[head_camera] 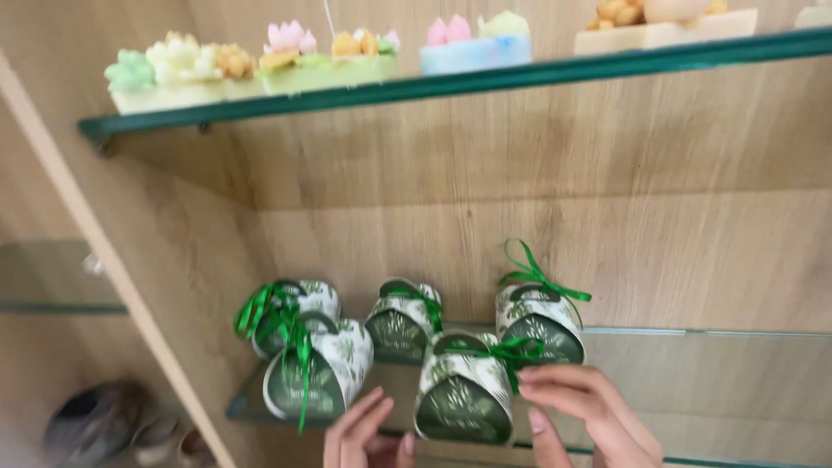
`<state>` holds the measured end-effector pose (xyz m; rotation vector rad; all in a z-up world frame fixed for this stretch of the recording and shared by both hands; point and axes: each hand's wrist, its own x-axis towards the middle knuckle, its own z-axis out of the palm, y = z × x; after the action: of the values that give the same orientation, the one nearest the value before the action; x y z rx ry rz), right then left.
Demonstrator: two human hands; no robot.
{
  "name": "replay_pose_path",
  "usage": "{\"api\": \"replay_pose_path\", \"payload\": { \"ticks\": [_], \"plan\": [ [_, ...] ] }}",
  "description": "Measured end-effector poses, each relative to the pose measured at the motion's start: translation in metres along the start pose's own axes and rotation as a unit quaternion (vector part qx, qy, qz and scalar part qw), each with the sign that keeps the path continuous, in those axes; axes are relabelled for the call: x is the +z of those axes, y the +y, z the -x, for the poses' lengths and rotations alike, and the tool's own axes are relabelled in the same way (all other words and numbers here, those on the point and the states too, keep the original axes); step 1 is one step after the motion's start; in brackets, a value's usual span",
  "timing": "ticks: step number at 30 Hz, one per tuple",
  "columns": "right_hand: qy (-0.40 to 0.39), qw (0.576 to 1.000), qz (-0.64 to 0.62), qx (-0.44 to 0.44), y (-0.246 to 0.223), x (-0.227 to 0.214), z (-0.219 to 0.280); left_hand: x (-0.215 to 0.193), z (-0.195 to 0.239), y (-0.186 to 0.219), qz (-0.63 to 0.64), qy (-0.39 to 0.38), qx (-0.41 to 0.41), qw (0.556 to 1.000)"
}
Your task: Organizes small packaged items from a display shelf to a packaging workbench.
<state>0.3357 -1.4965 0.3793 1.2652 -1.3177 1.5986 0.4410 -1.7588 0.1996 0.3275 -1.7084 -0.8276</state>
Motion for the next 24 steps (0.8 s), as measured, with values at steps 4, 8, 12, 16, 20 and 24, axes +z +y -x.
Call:
{"api": "replay_pose_path", "payload": {
  "ticks": [4,8,12,16,20,24],
  "plan": [
    [-0.033,0.997,0.068,0.023,-0.001,0.01,-0.015,0.042,0.01,-0.157,0.016,-0.089,0.032,0.995],
    [-0.147,0.985,0.03,0.09,0.001,0.002,-0.016,0.082,0.029,-0.178,-0.009,-0.212,0.163,0.963],
    [-0.192,0.957,-0.003,0.215,-0.011,-0.005,-0.015,0.073,0.029,-0.013,0.051,-0.138,0.175,0.973],
    [-0.185,0.951,0.02,0.245,-0.032,-0.004,-0.019,0.05,0.02,0.055,0.067,-0.102,0.152,0.981],
    [-0.152,0.96,0.027,0.234,-0.054,-0.007,-0.014,0.056,0.027,0.015,0.203,-0.217,0.06,0.953],
    [-0.125,0.967,0.041,0.218,-0.076,-0.016,0.0,0.085,0.043,-0.014,0.288,-0.308,0.036,0.906]
  ]
}}
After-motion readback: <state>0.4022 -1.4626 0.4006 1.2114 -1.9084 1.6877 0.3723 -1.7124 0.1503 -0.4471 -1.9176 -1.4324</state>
